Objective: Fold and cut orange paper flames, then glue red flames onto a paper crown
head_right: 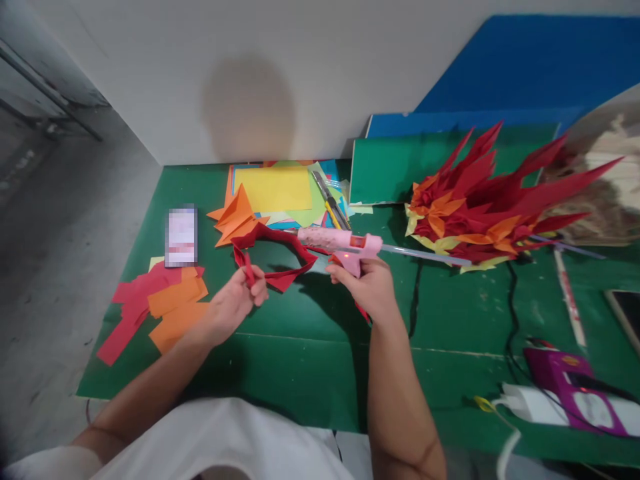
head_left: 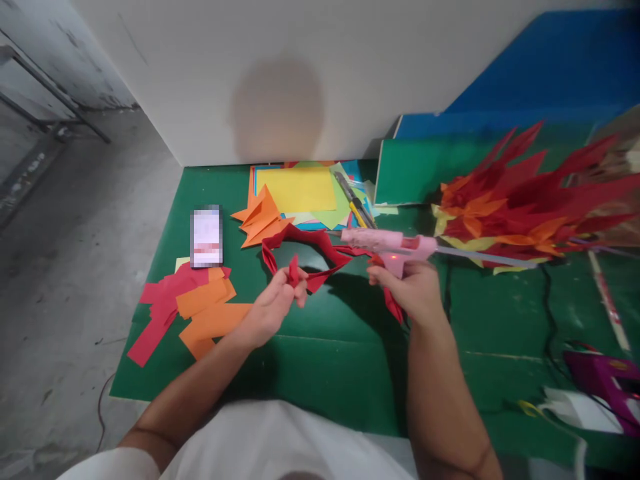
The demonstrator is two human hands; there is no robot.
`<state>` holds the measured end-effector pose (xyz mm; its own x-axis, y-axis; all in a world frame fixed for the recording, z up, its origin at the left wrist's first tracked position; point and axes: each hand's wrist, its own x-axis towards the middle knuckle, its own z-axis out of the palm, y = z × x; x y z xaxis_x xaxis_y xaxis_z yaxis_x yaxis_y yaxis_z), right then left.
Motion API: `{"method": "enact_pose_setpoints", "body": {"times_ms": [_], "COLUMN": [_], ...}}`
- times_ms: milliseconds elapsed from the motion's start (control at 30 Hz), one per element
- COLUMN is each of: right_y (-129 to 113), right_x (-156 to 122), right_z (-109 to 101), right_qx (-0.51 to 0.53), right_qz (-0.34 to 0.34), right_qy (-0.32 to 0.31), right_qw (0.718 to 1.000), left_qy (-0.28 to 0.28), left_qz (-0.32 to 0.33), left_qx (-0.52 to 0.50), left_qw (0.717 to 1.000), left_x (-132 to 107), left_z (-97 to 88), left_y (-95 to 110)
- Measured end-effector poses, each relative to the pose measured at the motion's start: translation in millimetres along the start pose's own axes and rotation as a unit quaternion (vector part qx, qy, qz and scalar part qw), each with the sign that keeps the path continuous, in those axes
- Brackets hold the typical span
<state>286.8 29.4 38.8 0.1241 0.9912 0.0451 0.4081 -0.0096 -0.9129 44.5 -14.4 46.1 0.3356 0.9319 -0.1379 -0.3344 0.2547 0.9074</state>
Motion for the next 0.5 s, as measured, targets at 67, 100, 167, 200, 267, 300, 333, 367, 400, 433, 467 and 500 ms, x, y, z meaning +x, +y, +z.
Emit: {"method": "enact_pose_setpoints", "body": {"times_ms": [67, 100, 167, 200, 267, 300, 333, 367, 400, 433, 467, 500], "right_y": [-0.1, 0.4, 2.0, 2.9, 4.9, 5.9, 7.0, 8.2, 9.7, 11.5, 13.6, 16.2], "right_x": [-2.1, -3.0, -4.8, -5.7, -7.3, -8.0, -8.5, -8.9, -9.1, -9.2, -9.2, -9.1], "right_z": [5.4, 7.9, 11.9, 13.5, 15.9, 16.9, 18.0, 19.1, 20.3, 21.5, 22.8, 24.0], "right_qx": [-0.027, -0.035, -0.043, -0.044, -0.041, -0.037, -0.029, -0.018, -0.004, 0.012, 0.028, 0.045], "right_qz": [-0.012, -0.015, -0.018, -0.018, -0.018, -0.018, -0.017, -0.015, -0.013, -0.011, -0.013, -0.020], "right_qy": [0.000, 0.002, 0.002, 0.002, 0.002, 0.006, 0.012, 0.017, 0.024, 0.033, 0.041, 0.050], "right_qw": [1.000, 0.999, 0.999, 0.999, 0.999, 0.999, 0.999, 1.000, 1.000, 0.999, 0.999, 0.998], "left_qy": [0.031, 0.038, 0.027, 0.039, 0.070, 0.090, 0.109, 0.123, 0.135, 0.147, 0.154, 0.156], "left_qz": [0.024, 0.027, 0.029, 0.040, 0.056, 0.067, 0.079, 0.089, 0.103, 0.121, 0.140, 0.156], "left_qx": [-0.057, -0.073, -0.070, -0.055, -0.016, 0.003, 0.023, 0.047, 0.074, 0.102, 0.129, 0.152], "left_qw": [0.998, 0.996, 0.997, 0.997, 0.996, 0.994, 0.991, 0.987, 0.983, 0.976, 0.970, 0.963], "left_x": [3.8, 6.2, 12.0, 15.3, 22.3, 25.6, 28.6, 31.2, 33.3, 35.1, 36.7, 38.2], "left_z": [-2.1, -2.3, -1.6, -1.1, -0.9, -1.4, -2.2, -3.4, -4.7, -6.2, -7.7, -9.0], "left_y": [9.9, 16.3, 29.2, 34.6, 40.9, 41.7, 41.2, 39.6, 37.5, 35.5, 33.9, 33.1]}}
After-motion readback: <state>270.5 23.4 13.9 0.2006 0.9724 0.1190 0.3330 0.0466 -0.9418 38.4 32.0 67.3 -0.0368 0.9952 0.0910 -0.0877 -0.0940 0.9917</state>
